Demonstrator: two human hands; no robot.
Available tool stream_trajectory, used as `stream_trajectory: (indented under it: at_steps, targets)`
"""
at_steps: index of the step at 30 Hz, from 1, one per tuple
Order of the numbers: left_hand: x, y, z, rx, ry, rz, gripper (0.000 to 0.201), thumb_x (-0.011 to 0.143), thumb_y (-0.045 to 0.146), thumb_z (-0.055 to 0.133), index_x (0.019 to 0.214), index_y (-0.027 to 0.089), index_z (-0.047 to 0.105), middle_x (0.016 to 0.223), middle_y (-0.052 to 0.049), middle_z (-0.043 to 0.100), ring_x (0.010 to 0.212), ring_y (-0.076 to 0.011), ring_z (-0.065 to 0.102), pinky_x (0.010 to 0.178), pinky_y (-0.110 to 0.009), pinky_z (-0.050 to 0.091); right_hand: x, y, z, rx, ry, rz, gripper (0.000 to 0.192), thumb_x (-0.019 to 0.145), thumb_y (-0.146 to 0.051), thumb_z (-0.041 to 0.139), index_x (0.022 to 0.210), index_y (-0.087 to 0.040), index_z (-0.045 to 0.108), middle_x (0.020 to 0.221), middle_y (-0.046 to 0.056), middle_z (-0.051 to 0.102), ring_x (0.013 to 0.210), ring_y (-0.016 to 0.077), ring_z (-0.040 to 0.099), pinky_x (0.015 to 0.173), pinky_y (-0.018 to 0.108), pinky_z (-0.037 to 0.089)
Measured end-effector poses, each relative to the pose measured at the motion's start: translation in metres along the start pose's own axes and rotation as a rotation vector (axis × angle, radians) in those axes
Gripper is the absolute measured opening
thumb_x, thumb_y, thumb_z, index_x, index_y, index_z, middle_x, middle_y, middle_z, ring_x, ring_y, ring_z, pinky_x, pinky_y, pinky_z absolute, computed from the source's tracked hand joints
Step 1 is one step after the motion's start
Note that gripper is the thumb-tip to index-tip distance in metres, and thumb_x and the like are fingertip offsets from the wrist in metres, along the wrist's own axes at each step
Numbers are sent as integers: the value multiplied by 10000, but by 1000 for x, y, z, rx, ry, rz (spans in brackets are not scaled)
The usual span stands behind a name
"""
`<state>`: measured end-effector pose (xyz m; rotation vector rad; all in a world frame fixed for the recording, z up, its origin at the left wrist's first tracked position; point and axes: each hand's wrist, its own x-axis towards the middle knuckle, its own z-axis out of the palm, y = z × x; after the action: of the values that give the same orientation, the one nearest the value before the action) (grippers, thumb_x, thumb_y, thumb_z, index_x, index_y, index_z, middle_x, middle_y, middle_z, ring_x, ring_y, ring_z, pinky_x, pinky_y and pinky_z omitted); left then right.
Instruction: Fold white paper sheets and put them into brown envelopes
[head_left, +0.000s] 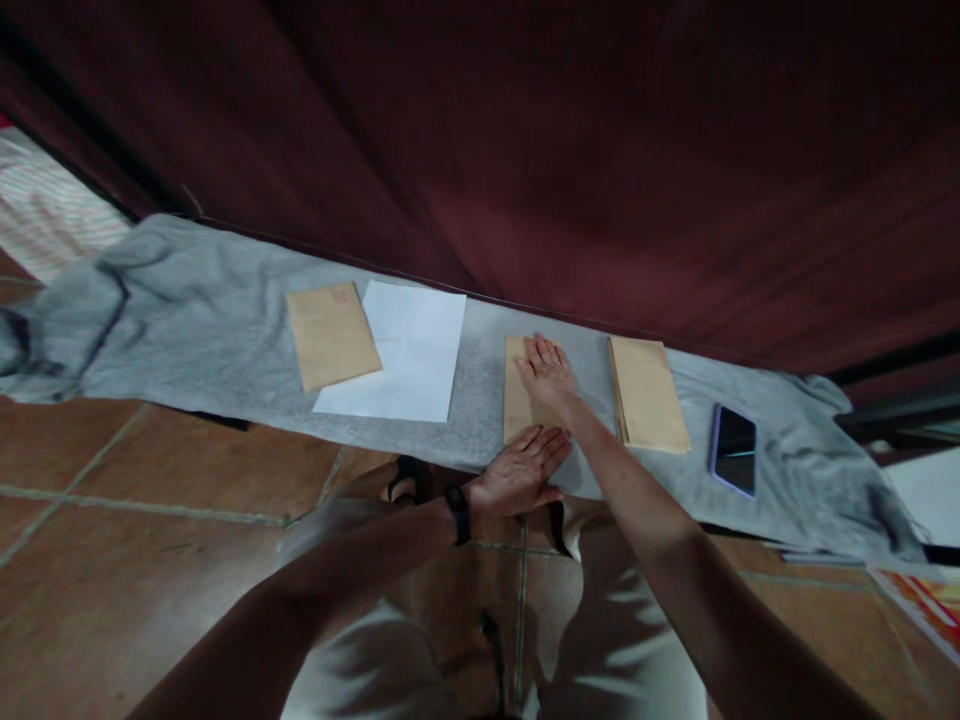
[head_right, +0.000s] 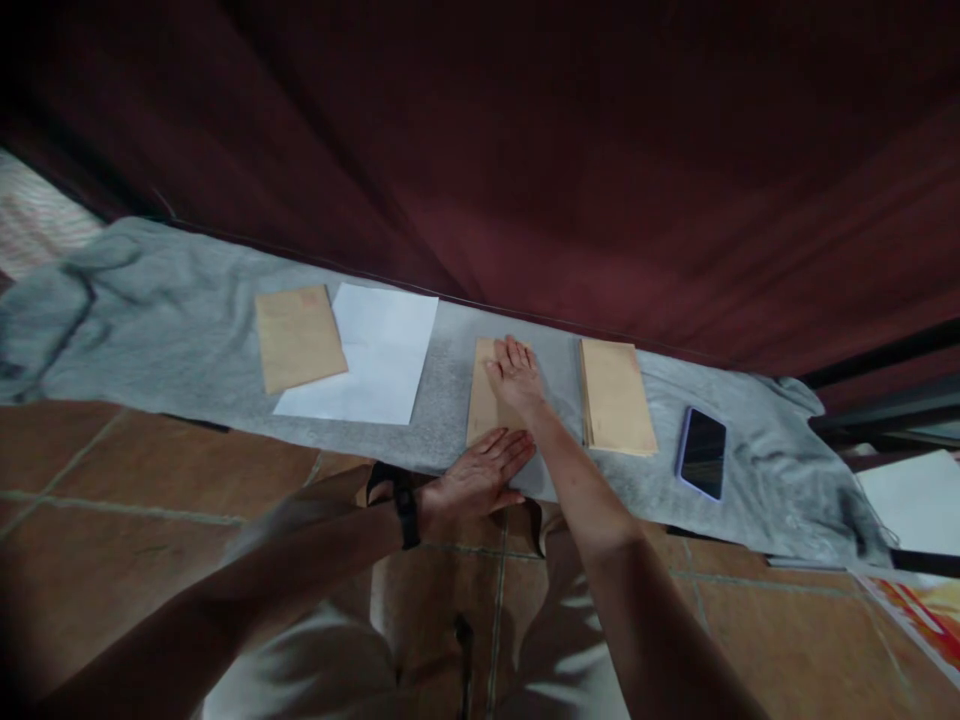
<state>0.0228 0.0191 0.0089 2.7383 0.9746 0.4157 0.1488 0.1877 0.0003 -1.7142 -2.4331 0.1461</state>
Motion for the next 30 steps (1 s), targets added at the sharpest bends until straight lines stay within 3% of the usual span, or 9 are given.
stream_trajectory:
  at_steps: [8,15,22,30]
  targets:
    - [0,1,3,11,2,6,756,1023,583,478,1589,99,352,1655,-177,385,1557,-282,319,1290,-450,172,-15,4,6,77,112,136,707,1082,-464,283,1585,32,329,1671,275,278,1564,338,277,1264,544,211]
    - [0,4,4,27,-14,-34,757,986,585,554,1570,129,398,1635,-173,423,1550,-271,339,1285,-437,180,-64,14,-1,101,65,83,728,1084,-527,241,1603,-23,328,1682,232,292,1571,310,271,1270,517,213]
    - [0,7,-1,35,-34,-51,760,977,591,570,1527,81,450,1581,-204,489,1538,-284,360,1285,-447,188,-111,19,-11,99,-68,56,641,1090,-447,290,1646,-128,272,1709,162,267,1583,284,258,1277,516,221]
    - [-4,4,-3,54,-14,-49,776,1002,646,476,1526,74,453,1579,-216,485,1530,-284,382,1283,-440,209,-138,17,-9,145,-19,4,605,1087,-392,323,1649,-174,280,1699,142,304,1579,272,278,1276,522,251]
